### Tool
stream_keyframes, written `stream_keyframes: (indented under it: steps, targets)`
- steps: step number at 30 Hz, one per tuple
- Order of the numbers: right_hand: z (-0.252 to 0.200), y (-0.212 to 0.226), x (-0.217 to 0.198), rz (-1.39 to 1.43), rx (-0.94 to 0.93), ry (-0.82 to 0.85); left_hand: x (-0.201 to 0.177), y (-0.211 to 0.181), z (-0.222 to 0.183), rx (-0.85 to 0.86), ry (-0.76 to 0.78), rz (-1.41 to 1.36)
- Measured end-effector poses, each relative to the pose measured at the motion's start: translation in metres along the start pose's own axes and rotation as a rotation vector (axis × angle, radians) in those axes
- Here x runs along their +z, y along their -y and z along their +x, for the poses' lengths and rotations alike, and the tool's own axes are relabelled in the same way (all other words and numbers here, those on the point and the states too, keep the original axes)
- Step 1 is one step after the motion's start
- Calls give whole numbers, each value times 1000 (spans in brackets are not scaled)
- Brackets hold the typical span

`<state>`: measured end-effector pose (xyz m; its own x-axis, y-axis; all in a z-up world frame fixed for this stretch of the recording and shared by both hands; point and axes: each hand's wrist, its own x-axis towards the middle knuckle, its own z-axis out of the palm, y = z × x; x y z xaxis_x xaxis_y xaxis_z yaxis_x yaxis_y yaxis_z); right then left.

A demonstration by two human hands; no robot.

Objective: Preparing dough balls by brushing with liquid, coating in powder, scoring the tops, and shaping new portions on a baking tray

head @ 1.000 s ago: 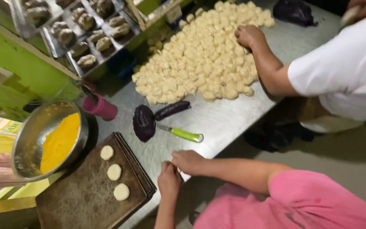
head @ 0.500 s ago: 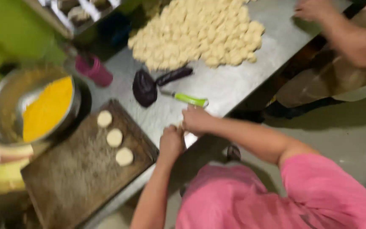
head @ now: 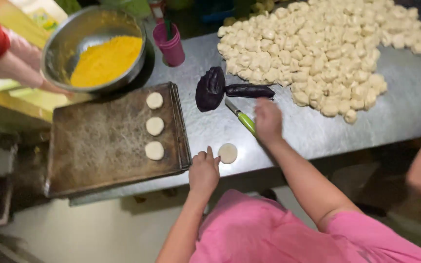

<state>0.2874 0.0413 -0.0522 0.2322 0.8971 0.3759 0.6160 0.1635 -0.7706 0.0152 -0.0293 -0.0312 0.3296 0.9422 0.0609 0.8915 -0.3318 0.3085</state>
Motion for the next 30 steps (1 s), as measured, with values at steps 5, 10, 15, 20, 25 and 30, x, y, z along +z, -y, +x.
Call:
stream_keyframes:
  steps: [5,10,15,20,25,30]
  targets:
    - [48,-119,-31,-757,-167,44,19,-37,19,-102,53,-73]
    - [71,-101,-39,-725,-380,64,53,-21,29,-373,91,-624]
    - [97,-79,-49,-989,-272,186,-2,58,66,-484,-252,-923]
    - [101,-30,-108,-942,458,424,-43,207,151,-39,-720,-13]
    - [21,-30,-119,-245,612,63,-63,211,186,-255,-116,100]
    - [-73,-25,-125,514,767,-262,-62,76,225,170,-427,-74]
